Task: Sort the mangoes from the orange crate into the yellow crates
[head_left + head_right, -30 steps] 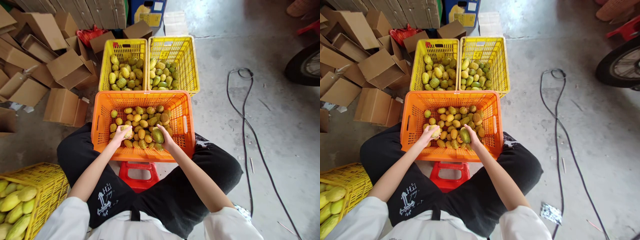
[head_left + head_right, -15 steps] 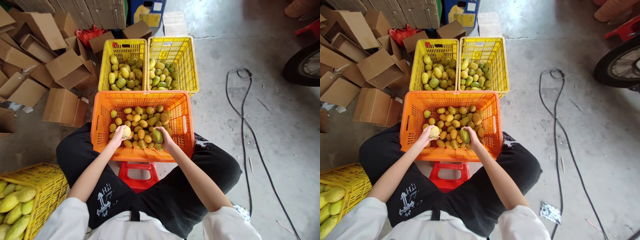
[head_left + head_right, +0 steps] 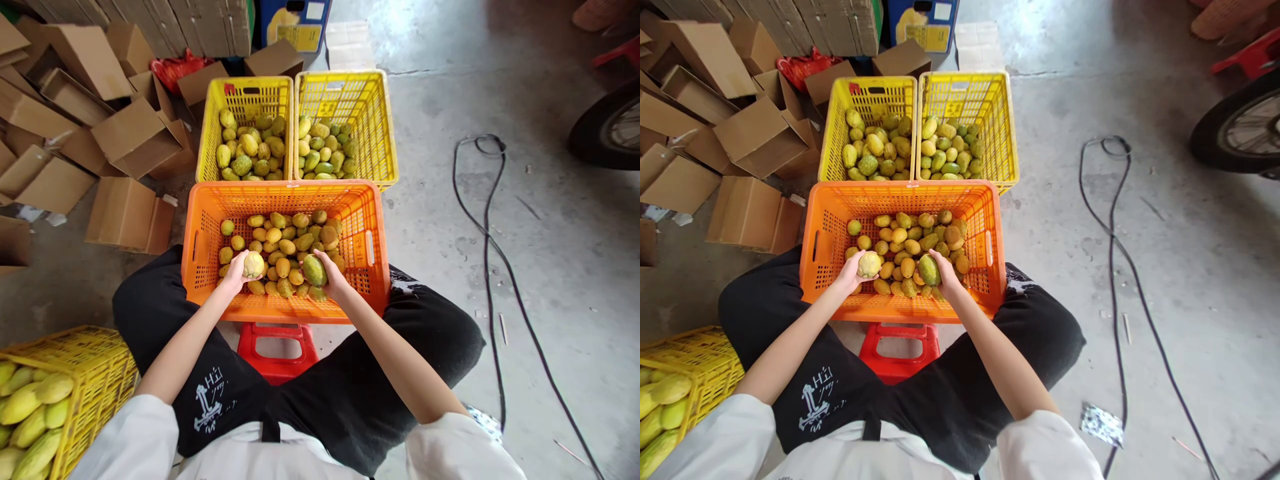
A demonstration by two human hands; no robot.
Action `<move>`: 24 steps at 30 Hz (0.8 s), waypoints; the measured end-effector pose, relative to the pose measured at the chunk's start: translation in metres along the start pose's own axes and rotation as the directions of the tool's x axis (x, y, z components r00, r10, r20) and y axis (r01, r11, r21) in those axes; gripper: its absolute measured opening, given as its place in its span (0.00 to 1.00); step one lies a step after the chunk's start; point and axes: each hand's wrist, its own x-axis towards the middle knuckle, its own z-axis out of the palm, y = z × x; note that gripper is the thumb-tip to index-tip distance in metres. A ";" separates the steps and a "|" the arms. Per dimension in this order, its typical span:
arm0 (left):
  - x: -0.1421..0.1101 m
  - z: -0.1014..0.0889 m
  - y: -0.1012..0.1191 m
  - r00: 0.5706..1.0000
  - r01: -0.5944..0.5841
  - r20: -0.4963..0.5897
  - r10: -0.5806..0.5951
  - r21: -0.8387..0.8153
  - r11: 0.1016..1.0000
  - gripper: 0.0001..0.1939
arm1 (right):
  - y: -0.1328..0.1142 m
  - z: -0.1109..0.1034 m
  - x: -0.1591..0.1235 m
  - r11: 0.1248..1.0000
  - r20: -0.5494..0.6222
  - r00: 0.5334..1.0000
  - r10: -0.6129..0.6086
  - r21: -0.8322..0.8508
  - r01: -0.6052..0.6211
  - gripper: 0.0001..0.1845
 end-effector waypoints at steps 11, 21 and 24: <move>-0.011 0.005 -0.003 0.992 -0.119 -0.018 0.121 0.086 0.989 0.25 | 0.005 0.002 -0.002 0.997 -0.027 0.997 -0.066 -0.047 0.065 0.11; -0.012 0.008 0.000 0.997 -0.073 0.010 0.073 0.022 0.997 0.11 | -0.001 0.007 -0.009 0.999 0.042 0.998 -0.039 0.013 0.038 0.06; -0.013 0.010 0.000 0.996 -0.033 0.077 0.032 0.014 0.999 0.11 | 0.000 0.009 -0.008 0.998 0.096 0.993 -0.070 -0.003 0.070 0.07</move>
